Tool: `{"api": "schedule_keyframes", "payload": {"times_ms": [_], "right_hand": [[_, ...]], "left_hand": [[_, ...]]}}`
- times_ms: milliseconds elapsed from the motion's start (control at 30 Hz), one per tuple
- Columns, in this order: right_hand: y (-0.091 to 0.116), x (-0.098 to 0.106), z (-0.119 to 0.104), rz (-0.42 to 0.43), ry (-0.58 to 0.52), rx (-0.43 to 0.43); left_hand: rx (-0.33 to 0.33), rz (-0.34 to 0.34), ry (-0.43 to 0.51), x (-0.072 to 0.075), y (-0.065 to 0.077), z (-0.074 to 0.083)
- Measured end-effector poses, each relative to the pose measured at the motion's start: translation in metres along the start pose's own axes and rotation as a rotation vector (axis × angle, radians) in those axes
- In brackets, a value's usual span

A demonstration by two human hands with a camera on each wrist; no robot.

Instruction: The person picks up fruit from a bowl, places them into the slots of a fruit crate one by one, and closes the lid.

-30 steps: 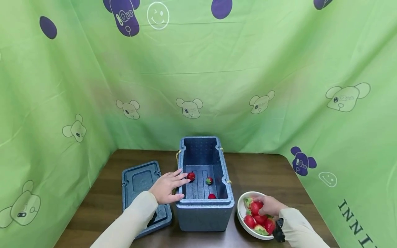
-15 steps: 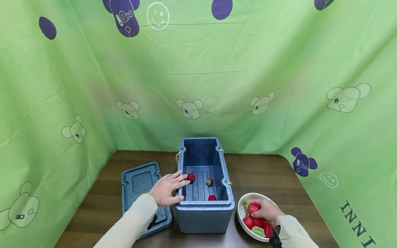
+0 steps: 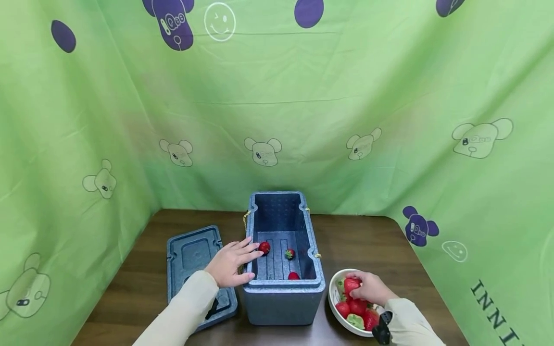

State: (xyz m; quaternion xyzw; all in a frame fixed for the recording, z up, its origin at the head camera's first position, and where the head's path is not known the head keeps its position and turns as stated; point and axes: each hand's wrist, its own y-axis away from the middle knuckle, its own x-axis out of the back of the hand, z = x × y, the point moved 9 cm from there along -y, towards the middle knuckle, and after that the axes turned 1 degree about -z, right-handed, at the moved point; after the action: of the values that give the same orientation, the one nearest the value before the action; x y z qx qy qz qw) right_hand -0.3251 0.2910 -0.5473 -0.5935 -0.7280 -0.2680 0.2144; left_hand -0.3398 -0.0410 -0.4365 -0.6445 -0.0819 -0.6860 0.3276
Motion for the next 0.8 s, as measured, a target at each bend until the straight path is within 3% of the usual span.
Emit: {"api": "schedule_keyframes", "payload": {"times_ms": [167,333,567,700,800], "right_hand": [[0.0,0.008,-0.013,-0.008,0.045,0.041],[-0.004,0.02,-0.03,0.015,0.073,0.057],[-0.009,0.035,-0.064,0.028,0.109,0.16],[-0.008,0.042,-0.084,0.041,0.125,0.211],[-0.006,0.048,-0.094,0.058,0.124,0.198]], "left_hand": [[0.004,0.003,0.012,0.0,0.001,0.001],[0.064,-0.04,0.044,0.001,0.001,0.001],[0.128,-0.092,0.022,0.003,0.001,0.001],[0.132,-0.094,0.006,0.003,0.003,0.006],[0.115,-0.093,-0.016,0.002,0.001,0.01]]}}
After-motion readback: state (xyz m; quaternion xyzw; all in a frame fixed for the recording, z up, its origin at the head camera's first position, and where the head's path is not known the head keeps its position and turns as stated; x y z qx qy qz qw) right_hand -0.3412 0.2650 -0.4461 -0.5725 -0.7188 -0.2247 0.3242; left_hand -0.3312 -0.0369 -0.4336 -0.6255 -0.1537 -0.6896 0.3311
